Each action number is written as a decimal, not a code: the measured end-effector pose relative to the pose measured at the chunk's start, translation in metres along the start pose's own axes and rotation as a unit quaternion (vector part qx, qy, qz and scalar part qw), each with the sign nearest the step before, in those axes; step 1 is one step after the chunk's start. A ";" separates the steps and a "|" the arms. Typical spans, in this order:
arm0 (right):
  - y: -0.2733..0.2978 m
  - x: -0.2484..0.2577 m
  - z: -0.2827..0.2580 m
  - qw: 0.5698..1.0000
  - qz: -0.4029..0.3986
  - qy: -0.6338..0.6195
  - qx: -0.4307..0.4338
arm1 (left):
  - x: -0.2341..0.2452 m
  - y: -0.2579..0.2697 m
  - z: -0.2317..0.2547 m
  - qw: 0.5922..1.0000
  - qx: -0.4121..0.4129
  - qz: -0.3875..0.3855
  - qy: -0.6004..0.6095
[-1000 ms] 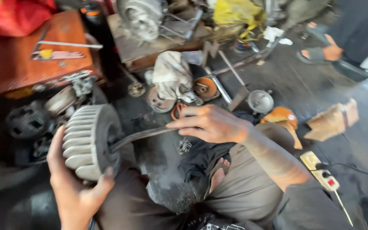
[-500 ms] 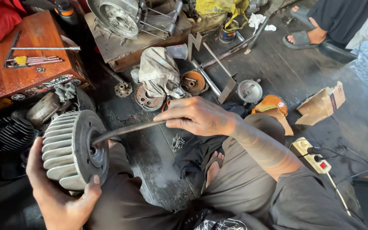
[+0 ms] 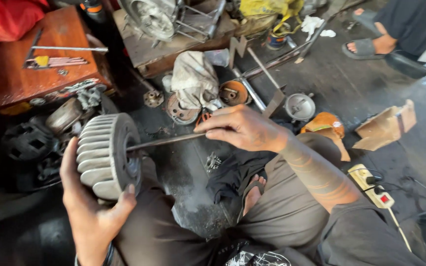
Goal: The person holds a metal engine cylinder head in their left hand and uses a wire brush in their right hand to scrub the cooling fins and the central bore. They rotate the part to clean different sections and switch to a smaller brush for the interior.
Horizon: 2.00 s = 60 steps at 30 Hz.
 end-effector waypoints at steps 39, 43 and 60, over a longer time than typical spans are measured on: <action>0.003 -0.004 0.011 0.999 0.015 0.043 -0.023 | 0.000 0.001 0.003 0.999 0.014 0.009 0.051; 0.003 -0.007 0.017 0.999 -0.011 0.026 -0.031 | 0.000 -0.001 -0.001 0.999 0.019 0.007 0.050; 0.004 0.006 0.000 0.999 0.025 0.042 -0.015 | -0.001 0.001 -0.004 1.000 -0.006 -0.010 0.019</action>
Point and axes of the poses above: each hand's wrist, its own y-axis away from the middle knuckle, its own x-axis out of the back of the hand, z = x × y, the point moved 9 cm from there along -y, towards the middle knuckle, and after that the axes turned 6 degrees about -y, right-handed, at the moved point
